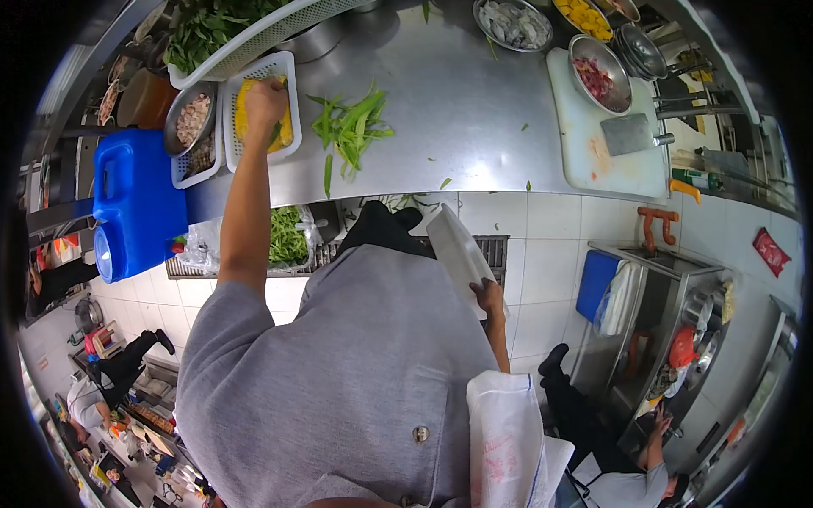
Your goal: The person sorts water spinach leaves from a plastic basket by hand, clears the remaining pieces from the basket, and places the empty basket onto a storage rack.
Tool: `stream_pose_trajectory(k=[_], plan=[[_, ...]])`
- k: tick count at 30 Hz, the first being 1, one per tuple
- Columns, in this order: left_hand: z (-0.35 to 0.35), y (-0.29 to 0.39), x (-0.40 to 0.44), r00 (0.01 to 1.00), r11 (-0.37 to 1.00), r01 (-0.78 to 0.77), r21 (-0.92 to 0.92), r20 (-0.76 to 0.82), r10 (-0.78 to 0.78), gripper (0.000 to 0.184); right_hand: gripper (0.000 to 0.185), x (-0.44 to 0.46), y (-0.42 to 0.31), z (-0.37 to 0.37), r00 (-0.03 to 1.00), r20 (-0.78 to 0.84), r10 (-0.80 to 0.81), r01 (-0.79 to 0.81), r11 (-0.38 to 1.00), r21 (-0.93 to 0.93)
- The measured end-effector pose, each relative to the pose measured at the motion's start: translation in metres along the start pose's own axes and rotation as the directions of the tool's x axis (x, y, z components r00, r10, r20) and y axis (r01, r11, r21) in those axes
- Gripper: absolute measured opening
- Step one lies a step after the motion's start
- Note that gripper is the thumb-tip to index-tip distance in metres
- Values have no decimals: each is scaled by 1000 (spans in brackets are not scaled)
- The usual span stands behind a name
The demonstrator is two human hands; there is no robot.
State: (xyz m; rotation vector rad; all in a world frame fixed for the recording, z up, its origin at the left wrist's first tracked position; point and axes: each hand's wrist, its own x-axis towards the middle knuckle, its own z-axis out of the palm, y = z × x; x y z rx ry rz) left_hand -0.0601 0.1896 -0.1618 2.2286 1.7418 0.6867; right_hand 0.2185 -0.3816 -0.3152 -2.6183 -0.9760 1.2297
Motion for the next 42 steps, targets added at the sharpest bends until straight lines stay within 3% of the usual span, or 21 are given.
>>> stream_pose_trajectory(k=[5,8,11,14,18,20,21,24,26,27,29,30,32,37,39,42], plan=[[-20,-18,8,998,991,44,-124,56,-38,17,43,2,7,-2,997,-39,-64,63,997,-38],[-43,-20,6,987,954,159,-254,9,-162,20,44,3,8,-7,998,-23,-65,64,997,-43],[-55,-7,-8,997,989,65,-131,-23,-68,21,44,5,10,-11,997,22,-69,70,995,-67],[-33,-11,-6,989,985,-142,101,48,138,30,44,16,19,-11,995,43,-93,96,992,-81],[-19,-19,5,981,970,-149,190,150,121,31,44,23,25,-17,989,60,-132,137,986,-94],[-24,-10,9,941,924,-195,330,330,81,30,44,25,23,-22,988,61,-141,146,984,-97],[-28,-7,8,940,924,-192,331,333,76,30,44,25,22,-22,987,60,-147,152,984,-94],[-42,0,2,954,939,-218,265,261,148,23,43,22,22,-22,986,29,-164,166,984,-61],[-44,-14,4,921,908,-385,164,128,368,16,43,24,27,-19,983,28,-179,181,982,-61],[-45,-21,2,919,906,-389,165,132,371,16,43,23,29,-16,981,24,-194,196,979,-59],[-59,-19,-16,843,842,-533,86,-35,537,11,43,19,31,-12,979,0,-202,202,979,-40],[-64,-15,-25,840,839,-538,84,-30,542,11,42,16,32,-10,977,-25,-210,210,977,-28],[-72,-8,-45,910,935,-345,81,275,311,8,43,16,36,-7,979,-12,-204,204,979,-20],[-57,-11,-66,927,927,-345,151,210,310,14,44,19,39,-7,989,19,-145,145,989,-29],[-50,-17,-60,919,887,-369,278,252,303,15,45,25,46,-6,989,58,-135,141,985,-98],[-64,-5,-59,933,942,-297,156,258,251,16,44,23,47,-9,992,57,-116,119,991,-53]])
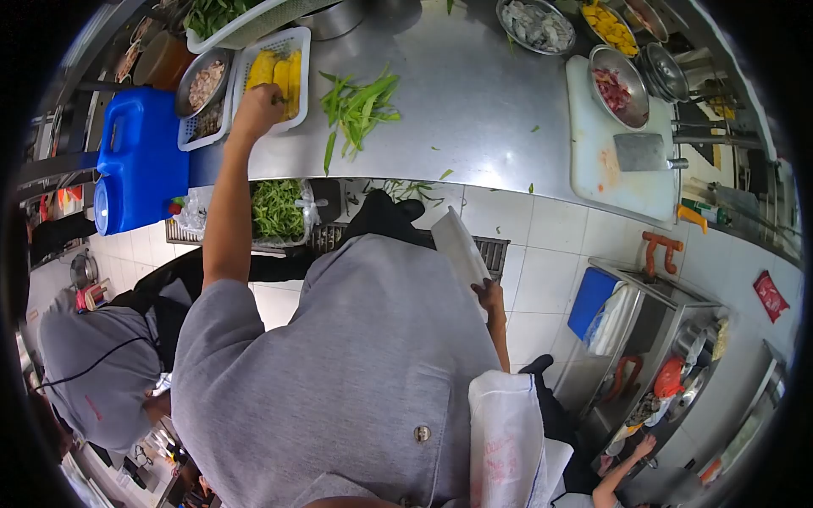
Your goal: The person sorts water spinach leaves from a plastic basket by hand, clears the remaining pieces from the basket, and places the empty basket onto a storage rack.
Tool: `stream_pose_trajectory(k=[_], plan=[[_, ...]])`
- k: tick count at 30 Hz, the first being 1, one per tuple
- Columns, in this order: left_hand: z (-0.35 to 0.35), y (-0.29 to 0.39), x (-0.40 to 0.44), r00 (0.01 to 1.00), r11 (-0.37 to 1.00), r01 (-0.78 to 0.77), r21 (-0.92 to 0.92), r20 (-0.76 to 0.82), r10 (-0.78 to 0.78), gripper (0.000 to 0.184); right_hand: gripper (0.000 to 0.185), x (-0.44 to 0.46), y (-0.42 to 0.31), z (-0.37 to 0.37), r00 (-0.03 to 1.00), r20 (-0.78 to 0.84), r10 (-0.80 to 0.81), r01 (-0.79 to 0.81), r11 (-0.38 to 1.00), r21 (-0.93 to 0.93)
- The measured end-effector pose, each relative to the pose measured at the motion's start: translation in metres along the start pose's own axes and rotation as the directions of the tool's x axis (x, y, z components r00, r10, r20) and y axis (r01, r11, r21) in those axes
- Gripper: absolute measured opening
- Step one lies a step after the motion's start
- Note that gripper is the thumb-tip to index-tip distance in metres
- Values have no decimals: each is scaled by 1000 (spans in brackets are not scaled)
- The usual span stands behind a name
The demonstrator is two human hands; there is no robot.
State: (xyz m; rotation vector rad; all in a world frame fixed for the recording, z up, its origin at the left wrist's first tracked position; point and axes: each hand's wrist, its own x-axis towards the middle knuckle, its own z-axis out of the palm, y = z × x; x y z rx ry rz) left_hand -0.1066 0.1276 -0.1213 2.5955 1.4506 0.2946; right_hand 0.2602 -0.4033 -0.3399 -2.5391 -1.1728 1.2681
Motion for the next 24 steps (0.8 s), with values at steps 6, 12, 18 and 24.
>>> stream_pose_trajectory(k=[6,12,18,24], plan=[[-11,85,-6,986,829,-87,-552,-167,-8,20,43,-9,-3,0,999,35,35,-35,999,9],[109,137,-32,888,958,71,-278,-420,-188,53,43,-13,5,11,998,26,54,-55,998,39],[108,158,6,925,979,182,-89,-323,-201,73,53,-36,17,20,987,23,156,-158,976,151],[118,164,34,981,992,44,-118,-183,-65,31,45,-45,27,33,989,72,130,-134,989,61]])
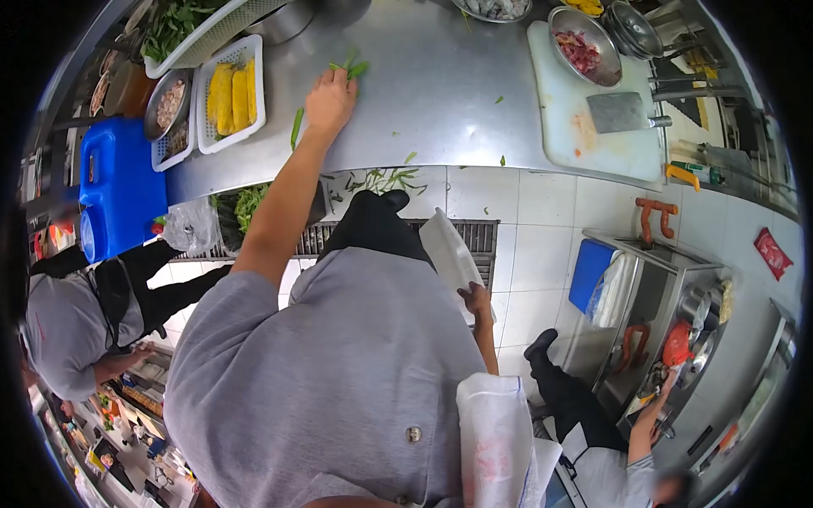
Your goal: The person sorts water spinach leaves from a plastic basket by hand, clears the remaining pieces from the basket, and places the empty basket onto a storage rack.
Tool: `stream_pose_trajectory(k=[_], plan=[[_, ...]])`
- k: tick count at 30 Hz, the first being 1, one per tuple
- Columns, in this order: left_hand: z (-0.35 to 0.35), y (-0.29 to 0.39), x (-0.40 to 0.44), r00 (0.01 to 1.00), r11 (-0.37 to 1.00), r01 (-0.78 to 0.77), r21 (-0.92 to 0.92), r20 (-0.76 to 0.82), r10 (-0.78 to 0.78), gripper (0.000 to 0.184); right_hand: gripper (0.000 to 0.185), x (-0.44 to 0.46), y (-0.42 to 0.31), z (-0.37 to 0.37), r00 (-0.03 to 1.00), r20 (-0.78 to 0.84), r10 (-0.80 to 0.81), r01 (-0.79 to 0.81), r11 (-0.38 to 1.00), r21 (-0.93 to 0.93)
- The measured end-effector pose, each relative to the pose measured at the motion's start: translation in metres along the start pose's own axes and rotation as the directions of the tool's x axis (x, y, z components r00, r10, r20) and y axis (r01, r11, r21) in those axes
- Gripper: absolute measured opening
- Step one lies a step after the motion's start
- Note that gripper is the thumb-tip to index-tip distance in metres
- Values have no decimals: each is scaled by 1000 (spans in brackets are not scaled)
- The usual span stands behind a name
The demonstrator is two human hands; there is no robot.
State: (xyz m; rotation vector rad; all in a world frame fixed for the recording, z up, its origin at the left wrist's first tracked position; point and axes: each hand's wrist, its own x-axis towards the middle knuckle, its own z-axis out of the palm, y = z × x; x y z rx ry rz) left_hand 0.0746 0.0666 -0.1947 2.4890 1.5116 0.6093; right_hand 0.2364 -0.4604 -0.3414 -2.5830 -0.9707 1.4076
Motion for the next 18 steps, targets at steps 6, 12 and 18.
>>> stream_pose_trajectory(k=[6,12,18], plan=[[-25,20,-104,924,937,-347,-41,155,349,19,44,5,-3,14,993,86,-79,84,995,-59],[-67,-29,-117,991,997,69,43,-116,-64,19,61,9,8,28,985,169,-39,50,997,-60],[-37,-32,-106,995,987,8,159,101,-24,20,41,-2,-30,18,988,96,-121,139,968,-209]])
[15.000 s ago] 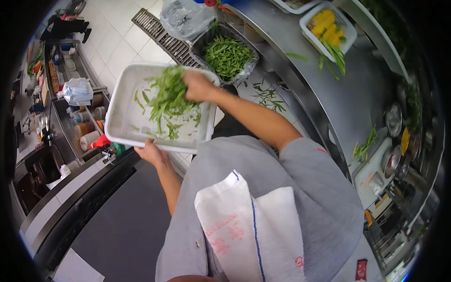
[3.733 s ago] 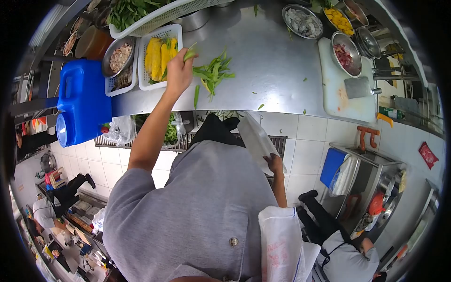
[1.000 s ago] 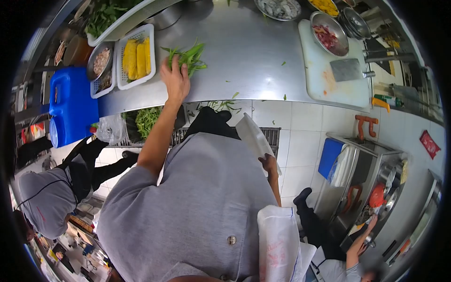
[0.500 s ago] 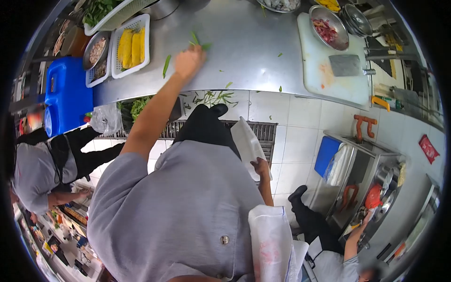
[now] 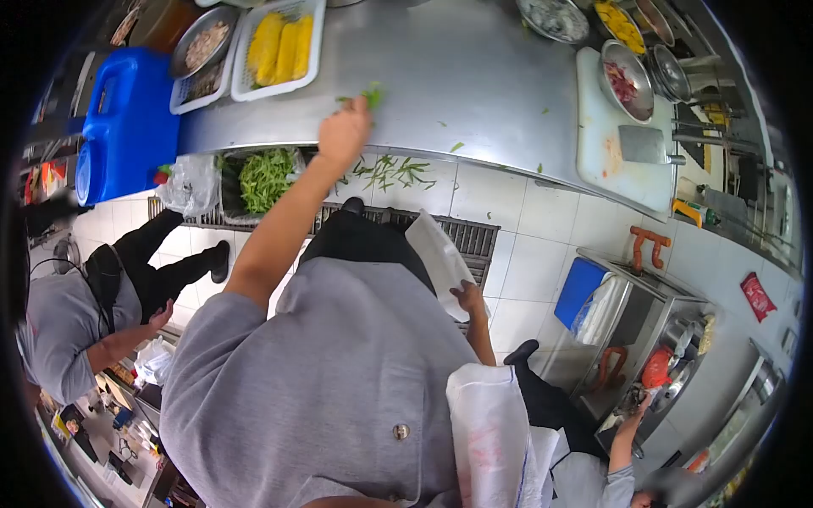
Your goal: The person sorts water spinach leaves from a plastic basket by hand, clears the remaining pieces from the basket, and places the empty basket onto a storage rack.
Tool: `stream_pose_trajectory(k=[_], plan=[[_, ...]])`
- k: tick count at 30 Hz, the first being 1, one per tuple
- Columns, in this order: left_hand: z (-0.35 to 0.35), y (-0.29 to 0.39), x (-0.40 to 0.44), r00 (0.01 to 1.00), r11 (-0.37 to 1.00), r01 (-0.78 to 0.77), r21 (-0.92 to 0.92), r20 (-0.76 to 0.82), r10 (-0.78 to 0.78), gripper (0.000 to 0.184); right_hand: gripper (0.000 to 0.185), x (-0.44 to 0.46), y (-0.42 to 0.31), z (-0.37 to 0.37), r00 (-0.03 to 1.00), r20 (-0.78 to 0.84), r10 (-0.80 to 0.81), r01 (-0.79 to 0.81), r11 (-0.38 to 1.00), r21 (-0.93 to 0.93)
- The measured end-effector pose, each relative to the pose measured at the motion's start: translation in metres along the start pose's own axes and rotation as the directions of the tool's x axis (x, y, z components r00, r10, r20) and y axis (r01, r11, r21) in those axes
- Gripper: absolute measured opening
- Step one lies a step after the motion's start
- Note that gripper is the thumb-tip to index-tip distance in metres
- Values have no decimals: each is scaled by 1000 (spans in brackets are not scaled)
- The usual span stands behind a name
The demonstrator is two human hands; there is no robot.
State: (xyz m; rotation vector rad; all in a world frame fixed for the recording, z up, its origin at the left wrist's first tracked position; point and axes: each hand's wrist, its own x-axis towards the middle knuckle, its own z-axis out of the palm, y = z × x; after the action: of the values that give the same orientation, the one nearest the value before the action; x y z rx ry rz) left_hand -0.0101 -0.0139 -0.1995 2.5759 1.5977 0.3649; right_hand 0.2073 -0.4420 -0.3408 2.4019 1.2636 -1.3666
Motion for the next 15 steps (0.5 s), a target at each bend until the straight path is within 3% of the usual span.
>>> stream_pose_trajectory(k=[3,5,7,9,11,12,13,14,15], plan=[[-18,-5,-59,948,967,-251,-45,188,255,17,39,-3,-15,-4,998,-64,-6,9,999,51],[-21,-35,-107,940,953,-171,-251,247,234,20,45,-3,-29,-4,998,-58,-5,6,1000,9],[-4,-98,-144,925,972,70,-223,379,20,15,49,-11,-47,-1,996,-84,31,-29,999,32],[40,-180,-169,855,961,273,-44,468,-222,17,50,-9,-46,14,995,-95,12,-9,999,35],[61,-249,-176,787,905,422,47,476,-392,26,51,-19,-54,23,984,-176,-32,33,999,0],[64,-268,-176,800,865,501,-8,386,-460,40,48,-21,-65,17,997,-68,46,-48,999,-25],[27,-258,-149,613,808,509,296,535,-582,60,44,-27,-72,13,997,-62,43,-44,999,-7],[57,-274,-156,672,817,446,366,467,-576,66,42,-33,-75,12,993,-113,16,-17,1000,-8],[87,-294,-163,729,807,394,439,386,-565,72,44,-40,-89,3,993,-62,96,-95,995,12]])
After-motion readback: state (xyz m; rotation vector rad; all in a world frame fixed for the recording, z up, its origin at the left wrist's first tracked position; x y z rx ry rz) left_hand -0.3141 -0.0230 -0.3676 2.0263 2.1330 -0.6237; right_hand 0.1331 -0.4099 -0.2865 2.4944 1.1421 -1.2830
